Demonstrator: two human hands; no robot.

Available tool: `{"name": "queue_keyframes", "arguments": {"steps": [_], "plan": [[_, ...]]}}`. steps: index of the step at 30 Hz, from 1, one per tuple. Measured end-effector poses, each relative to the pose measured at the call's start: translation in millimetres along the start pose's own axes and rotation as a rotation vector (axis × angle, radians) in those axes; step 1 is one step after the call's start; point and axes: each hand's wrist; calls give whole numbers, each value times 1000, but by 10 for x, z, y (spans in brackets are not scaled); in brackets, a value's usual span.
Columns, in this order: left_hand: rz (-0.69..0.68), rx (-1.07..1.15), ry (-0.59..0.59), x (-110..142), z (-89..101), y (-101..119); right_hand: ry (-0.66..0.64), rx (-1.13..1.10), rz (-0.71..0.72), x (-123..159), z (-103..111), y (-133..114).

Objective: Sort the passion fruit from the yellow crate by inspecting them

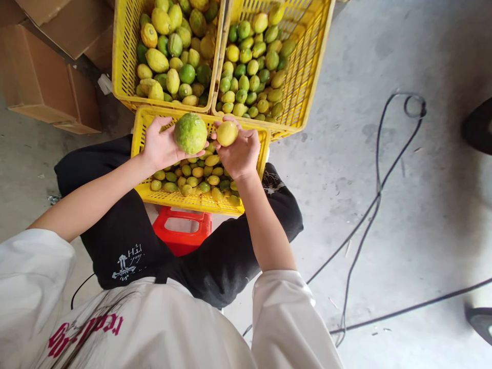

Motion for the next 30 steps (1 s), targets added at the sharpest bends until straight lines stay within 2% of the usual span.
{"name": "queue_keyframes", "arguments": {"steps": [3,6,11,15,18,23,30], "plan": [[-17,18,5,22,-27,49,29,16,30,0,-21,-11],[-42,-8,70,32,-76,80,24,53,53,18,-29,-25],[-105,-33,152,13,-71,57,17,69,-3,26,28,-21],[-80,-41,124,10,-53,15,1,29,-36,-25,109,14],[-53,-91,99,3,-54,0,8,78,-42,-44,128,27],[-23,-62,81,-3,-38,33,-26,88,-36,6,51,20],[-97,59,67,45,-42,69,-67,74,-32,36,-35,-46]]}}
Point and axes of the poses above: each hand's wrist, its own x-axis away from the middle knuckle, its own z-axis out of the back of the hand, y = z × x, and after that the axes turned 15 degrees about -x, right-handed
